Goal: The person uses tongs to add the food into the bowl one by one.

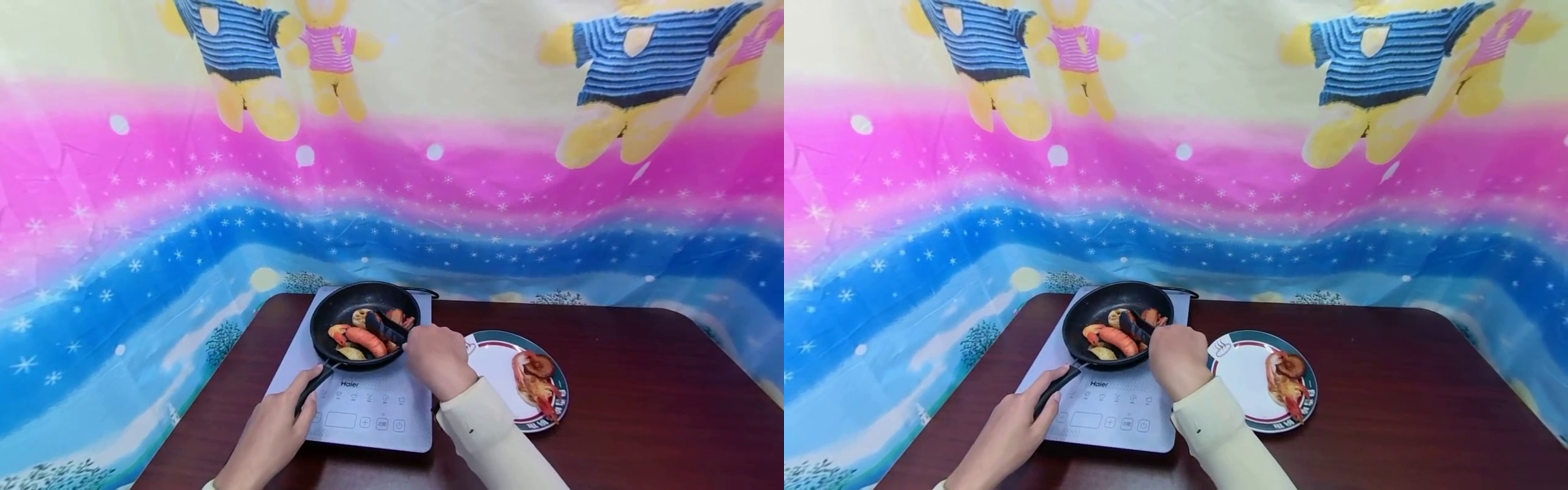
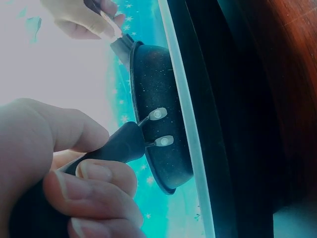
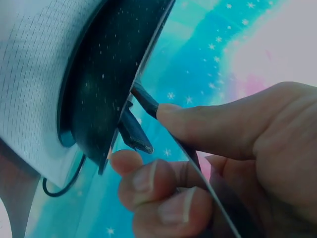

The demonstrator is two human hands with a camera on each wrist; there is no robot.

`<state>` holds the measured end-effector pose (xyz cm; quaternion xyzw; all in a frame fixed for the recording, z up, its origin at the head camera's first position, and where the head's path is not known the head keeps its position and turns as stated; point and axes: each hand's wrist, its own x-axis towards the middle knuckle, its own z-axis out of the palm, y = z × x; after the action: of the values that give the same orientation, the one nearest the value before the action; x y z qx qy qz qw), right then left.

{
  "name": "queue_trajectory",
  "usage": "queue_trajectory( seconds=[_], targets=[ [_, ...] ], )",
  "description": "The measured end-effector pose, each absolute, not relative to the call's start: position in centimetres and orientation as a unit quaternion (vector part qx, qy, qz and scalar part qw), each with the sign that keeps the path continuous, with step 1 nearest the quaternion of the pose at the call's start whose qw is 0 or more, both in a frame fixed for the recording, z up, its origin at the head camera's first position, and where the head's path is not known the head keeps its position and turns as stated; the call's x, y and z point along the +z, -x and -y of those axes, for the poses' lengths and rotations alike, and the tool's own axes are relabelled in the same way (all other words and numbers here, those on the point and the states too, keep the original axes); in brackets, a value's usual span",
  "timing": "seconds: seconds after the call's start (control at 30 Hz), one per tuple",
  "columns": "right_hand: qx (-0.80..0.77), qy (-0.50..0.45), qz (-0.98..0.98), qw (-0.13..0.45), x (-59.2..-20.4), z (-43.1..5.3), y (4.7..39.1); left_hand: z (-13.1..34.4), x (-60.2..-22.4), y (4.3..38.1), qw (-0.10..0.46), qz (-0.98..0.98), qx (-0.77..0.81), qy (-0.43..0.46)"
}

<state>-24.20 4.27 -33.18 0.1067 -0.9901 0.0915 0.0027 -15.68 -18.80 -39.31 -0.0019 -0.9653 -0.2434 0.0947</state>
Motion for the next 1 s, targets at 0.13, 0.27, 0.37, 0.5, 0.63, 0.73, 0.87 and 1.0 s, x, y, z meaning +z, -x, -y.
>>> queue_trajectory(
  seconds=[0.13,0.27,0.37,0.5,0.63,0.73,0.87,1.0],
  targets=[
    [0.088,-0.111,0.990,-0.005,-33.4,-3.8,24.4,18.8,-39.5,15.7,0.096,0.965,-0.243,0.002],
    [0.097,-0.097,0.990,-0.013,-33.6,-4.2,24.4,18.8,-39.6,15.6,0.101,0.965,-0.243,0.006],
    [0.123,-0.086,0.989,-0.015,-33.5,-5.3,24.1,18.9,-39.6,15.6,0.104,0.965,-0.242,0.006],
    [0.184,-0.082,0.980,0.004,-32.8,-8.1,23.4,19.1,-39.5,15.7,0.107,0.964,-0.242,0.011],
    [0.234,-0.086,0.968,0.037,-31.7,-12.6,22.4,18.8,-39.4,16.0,0.107,0.964,-0.244,0.021],
    [0.247,-0.082,0.964,0.056,-30.9,-15.8,21.8,18.7,-39.3,16.0,0.100,0.965,-0.242,0.017],
    [0.262,-0.063,0.961,0.070,-30.2,-19.4,21.3,18.9,-39.3,15.8,0.094,0.966,-0.240,0.007],
    [0.259,-0.061,0.962,0.067,-29.9,-22.2,21.1,19.0,-39.3,15.7,0.084,0.967,-0.241,0.001]
  ],
)
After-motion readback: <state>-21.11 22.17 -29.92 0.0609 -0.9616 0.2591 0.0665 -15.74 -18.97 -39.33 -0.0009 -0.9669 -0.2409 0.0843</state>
